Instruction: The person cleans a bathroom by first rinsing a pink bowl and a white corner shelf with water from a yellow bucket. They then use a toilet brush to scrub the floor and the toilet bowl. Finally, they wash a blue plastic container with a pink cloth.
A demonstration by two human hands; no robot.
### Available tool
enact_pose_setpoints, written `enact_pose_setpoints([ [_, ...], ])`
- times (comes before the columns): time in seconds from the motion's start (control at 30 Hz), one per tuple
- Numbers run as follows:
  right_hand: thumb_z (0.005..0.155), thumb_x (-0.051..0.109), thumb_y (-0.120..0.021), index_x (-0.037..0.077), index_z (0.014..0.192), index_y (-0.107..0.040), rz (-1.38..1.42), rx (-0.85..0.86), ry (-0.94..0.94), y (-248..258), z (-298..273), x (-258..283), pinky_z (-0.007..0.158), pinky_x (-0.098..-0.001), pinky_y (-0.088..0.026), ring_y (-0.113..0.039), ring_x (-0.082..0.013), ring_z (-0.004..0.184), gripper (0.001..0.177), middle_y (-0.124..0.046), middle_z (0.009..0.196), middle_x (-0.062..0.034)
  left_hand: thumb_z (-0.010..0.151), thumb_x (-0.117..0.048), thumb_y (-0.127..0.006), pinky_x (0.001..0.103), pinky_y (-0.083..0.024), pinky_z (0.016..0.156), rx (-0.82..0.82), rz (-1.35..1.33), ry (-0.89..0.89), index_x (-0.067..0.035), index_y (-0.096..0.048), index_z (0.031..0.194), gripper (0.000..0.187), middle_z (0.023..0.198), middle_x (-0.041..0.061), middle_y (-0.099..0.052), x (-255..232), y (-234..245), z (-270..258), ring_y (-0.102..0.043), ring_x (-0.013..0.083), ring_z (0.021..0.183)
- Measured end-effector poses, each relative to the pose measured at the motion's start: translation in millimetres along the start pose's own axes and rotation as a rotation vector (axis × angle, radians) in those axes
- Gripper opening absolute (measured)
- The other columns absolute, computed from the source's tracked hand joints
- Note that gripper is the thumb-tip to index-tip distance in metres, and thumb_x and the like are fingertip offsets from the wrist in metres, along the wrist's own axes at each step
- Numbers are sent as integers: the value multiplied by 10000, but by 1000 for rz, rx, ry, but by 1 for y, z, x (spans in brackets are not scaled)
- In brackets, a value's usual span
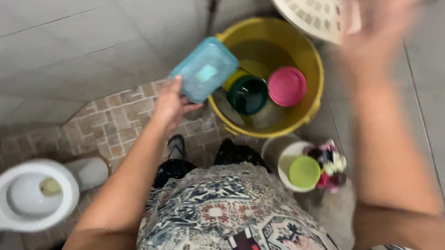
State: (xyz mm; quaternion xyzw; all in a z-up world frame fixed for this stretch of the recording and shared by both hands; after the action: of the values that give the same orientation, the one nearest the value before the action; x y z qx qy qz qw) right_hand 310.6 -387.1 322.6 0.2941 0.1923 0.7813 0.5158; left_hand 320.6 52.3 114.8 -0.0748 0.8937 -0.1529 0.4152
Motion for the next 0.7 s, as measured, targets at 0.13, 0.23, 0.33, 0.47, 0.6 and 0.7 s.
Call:
enact_pose_setpoints([
  [0.13, 858, 90, -848, 83, 1175, -733, 66, 306, -215, -48, -188, 71, 1154, -578, -520, -595, -493, 1343, 338, -634, 1352, -231, 1144, -393, -466, 594, -674, 985, 45, 21, 67, -51, -376, 1577, 559, 1550, 234, -580, 14, -5, 13, -705, 405, 1321],
  [0.23, 918, 126, -779, 67, 1200, -782, 92, 585, -744, -40, -325, 78, 1010, -519, -562, -651, -445, 1163, 287, -653, 1195, -246, 1130, -304, -454, 578, -663, 953, 109, 201, 119, -58, -412, 1538, 479, 1502, 227, -625, 28, -24, 23, -726, 387, 1257],
  [0.33, 923, 163, -775, 90, 1151, -808, -37, 541, -904, -17, -421, 62, 993, -503, -579, -695, -426, 1110, 241, -723, 1178, -194, 1131, -237, -445, 558, -668, 945, 192, 316, 173, -53, -426, 1526, 436, 1458, 239, -652, 40, -50, 35, -748, 384, 1198],
  [0.47, 904, 190, -780, 127, 1167, -840, -176, 443, -1382, 17, -556, 35, 993, -501, -583, -722, -424, 1088, 277, -729, 1175, -227, 1130, -203, -445, 524, -672, 925, 302, 435, 234, -51, -436, 1526, 424, 1456, 207, -661, 69, -100, 43, -758, 382, 1175],
  [0.6, 913, 162, -723, 143, 1145, -857, -399, 222, -1762, 45, -648, 17, 1052, -477, -581, -734, -407, 1121, 269, -723, 1228, -250, 1122, -211, -446, 494, -681, 896, 391, 576, 318, -75, -462, 1515, 416, 1431, 178, -682, 109, -148, 45, -768, 363, 1157],
  [0.7, 886, 100, -681, 118, 1152, -856, -527, 198, -1712, 64, -685, -4, 1128, -479, -550, -694, -425, 1213, 319, -746, 1250, -239, 1113, -209, -462, 484, -679, 876, 426, 678, 367, -98, -488, 1506, 409, 1400, 157, -695, 148, -170, 49, -765, 337, 1133],
])
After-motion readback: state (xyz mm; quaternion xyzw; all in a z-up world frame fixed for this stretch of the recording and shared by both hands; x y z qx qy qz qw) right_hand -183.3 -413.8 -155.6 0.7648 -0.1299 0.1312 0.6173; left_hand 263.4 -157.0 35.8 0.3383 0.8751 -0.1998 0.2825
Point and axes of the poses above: each hand's wrist, its own z-axis towards the middle knuckle, its own y-axis out of the back of the hand, x = y × z, the point moved 3 cm from there along z, towards the middle knuckle
